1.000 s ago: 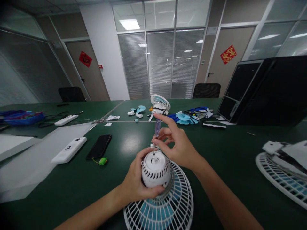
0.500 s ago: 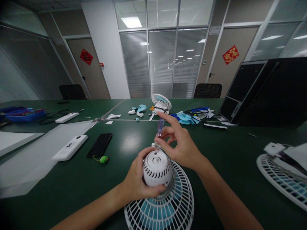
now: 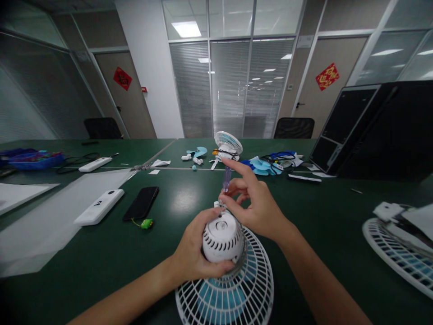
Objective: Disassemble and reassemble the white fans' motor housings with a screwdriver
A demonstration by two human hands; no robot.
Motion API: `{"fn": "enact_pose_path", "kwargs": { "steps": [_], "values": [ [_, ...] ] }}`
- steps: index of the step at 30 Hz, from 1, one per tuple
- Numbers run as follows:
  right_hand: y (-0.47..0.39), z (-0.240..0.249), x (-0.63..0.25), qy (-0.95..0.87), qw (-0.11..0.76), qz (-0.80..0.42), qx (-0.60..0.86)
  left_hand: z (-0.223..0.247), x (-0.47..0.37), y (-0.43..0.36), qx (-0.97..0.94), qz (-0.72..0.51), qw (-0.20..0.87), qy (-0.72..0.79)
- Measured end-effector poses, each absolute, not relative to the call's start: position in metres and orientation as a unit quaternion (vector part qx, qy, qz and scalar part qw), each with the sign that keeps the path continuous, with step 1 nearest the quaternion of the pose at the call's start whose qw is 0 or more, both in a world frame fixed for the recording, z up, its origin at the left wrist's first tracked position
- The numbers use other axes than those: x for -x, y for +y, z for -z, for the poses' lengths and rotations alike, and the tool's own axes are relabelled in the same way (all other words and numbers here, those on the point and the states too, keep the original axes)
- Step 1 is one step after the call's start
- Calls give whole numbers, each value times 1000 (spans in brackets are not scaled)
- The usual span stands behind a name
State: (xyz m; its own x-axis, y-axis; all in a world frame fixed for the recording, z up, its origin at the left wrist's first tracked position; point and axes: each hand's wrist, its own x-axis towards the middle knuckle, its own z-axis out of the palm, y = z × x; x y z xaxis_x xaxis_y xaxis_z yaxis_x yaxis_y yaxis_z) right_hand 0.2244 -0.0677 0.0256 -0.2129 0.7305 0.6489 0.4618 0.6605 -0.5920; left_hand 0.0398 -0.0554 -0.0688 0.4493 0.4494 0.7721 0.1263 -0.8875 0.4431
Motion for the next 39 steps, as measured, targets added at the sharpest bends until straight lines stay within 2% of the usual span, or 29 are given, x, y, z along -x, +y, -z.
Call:
{"fn": "enact_pose_path", "kwargs": {
  "steps": [7, 12, 23, 39],
  "values": [
    [-68, -25, -226, -759, 498, -140, 396, 67, -40, -51, -841, -505, 131, 140],
    [-68, -26, -225, -743, 516, -143, 402, 65, -39, -52, -838, -499, 150, 162],
    [-68, -25, -222, -760, 495, -131, 399, 65, -38, -54, -837, -480, 175, 196],
    [-76, -29, -215, -790, 475, -27, 387, 64, -39, -54, -835, -478, 186, 197]
  ]
}}
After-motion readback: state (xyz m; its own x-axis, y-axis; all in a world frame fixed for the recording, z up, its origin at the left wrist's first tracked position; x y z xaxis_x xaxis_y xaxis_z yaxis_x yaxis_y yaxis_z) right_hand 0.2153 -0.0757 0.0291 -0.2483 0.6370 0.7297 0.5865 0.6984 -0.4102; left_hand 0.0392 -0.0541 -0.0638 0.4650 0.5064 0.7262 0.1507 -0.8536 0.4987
